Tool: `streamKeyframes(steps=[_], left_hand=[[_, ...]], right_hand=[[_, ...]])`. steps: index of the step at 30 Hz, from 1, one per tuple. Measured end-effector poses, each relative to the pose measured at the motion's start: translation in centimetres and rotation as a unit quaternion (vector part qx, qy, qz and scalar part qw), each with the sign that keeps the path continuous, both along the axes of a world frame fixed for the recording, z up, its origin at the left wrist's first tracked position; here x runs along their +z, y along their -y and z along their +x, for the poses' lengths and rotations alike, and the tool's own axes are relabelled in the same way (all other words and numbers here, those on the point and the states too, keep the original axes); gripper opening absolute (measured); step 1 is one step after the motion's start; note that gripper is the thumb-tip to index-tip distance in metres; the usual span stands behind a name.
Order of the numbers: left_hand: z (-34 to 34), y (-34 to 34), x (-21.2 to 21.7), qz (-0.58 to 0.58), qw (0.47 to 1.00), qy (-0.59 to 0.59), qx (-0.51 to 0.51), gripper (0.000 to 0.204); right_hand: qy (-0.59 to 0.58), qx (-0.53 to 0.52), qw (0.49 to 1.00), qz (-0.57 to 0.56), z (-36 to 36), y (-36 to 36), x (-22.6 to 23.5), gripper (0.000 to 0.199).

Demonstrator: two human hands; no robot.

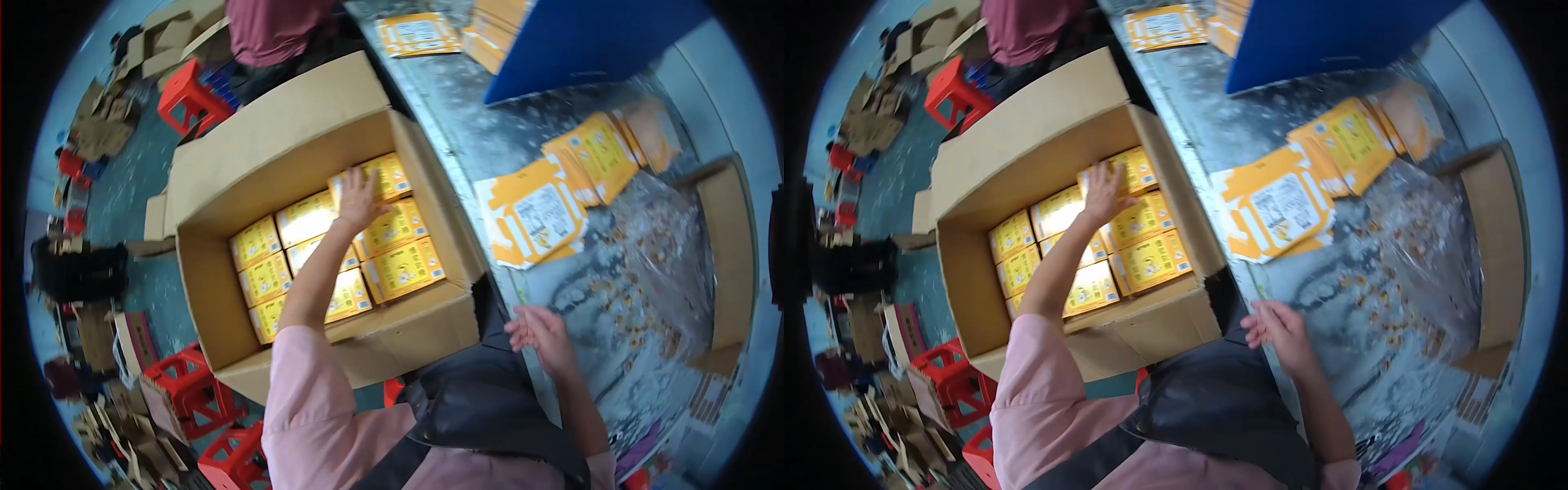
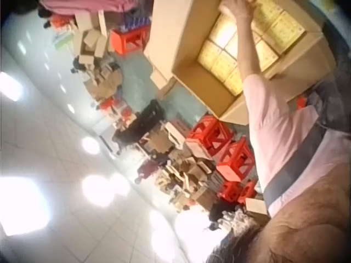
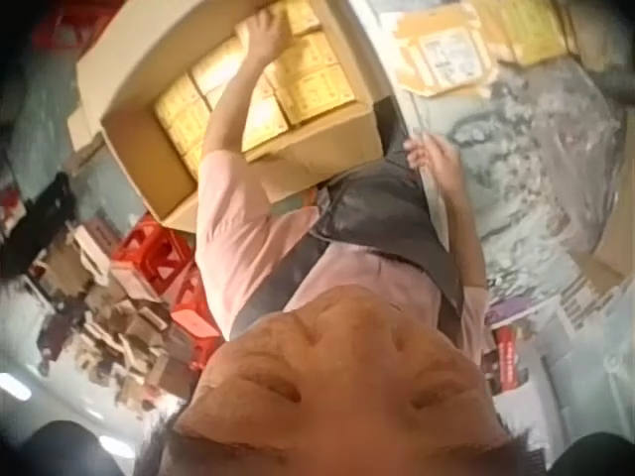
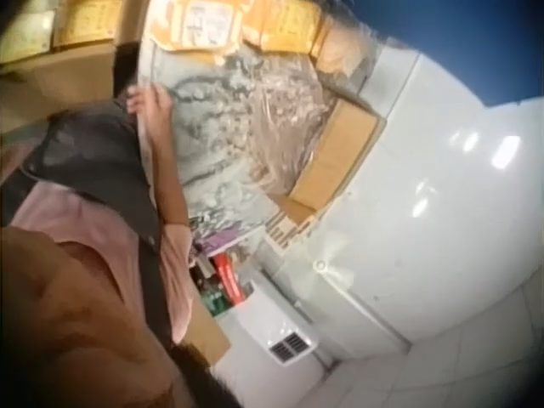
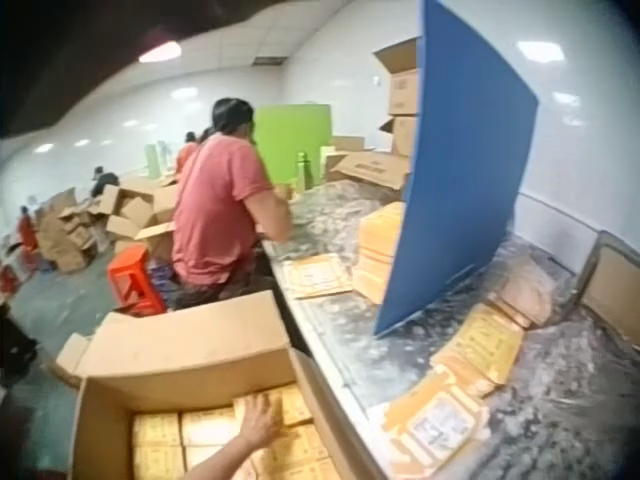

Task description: Packaging small yellow boxes into a larger cardboard shipping carton at a factory workbench.

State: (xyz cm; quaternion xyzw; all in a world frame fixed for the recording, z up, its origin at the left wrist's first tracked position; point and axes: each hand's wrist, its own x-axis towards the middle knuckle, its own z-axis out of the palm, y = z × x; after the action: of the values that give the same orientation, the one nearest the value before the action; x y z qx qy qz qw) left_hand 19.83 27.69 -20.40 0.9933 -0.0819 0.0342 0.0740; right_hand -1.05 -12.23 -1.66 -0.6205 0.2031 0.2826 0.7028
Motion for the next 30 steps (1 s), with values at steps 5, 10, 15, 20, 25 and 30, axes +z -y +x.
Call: streamKeyframes(steps=[5, 10, 15, 20, 25, 30], left_hand=[[-0.1, 5.9, 9.9, -0.255, 0.946, 0.193, 0.048, 0.057], [-1.6, 17.5, 17.4, -0.222, 0.937, 0.224, -0.153, 0.037], [-0.7, 24.0, 17.9, -0.206, 0.972, -0.005, -0.109, 0.040], [-0.7, 24.8, 18.2, -0.227, 0.971, 0.054, -0.041, 0.034], [-4.8, 26.8, 22.1, -0.366, 0.918, 0.141, -0.055, 0.036], [-13.5, 29.8, 22.3, -0.457, 0.880, 0.065, -0.110, 0.055]], right_hand=[[0.124, -0.074, 0.985, -0.096, 4.7, 2.9, 0.3, 0.035], [0.132, -0.120, 0.983, -0.036, 7.7, 3.0, -0.2, 0.035], [0.116, -0.120, 0.986, -0.002, 8.5, 2.7, 0.5, 0.033], [0.112, -0.080, 0.990, -0.023, 8.9, 2.3, 1.3, 0.034], [0.198, -0.187, 0.962, 0.026, 6.8, 4.5, 1.8, 0.035], [0.301, -0.256, 0.918, 0.036, 0.8, 6.0, 2.9, 0.042]])
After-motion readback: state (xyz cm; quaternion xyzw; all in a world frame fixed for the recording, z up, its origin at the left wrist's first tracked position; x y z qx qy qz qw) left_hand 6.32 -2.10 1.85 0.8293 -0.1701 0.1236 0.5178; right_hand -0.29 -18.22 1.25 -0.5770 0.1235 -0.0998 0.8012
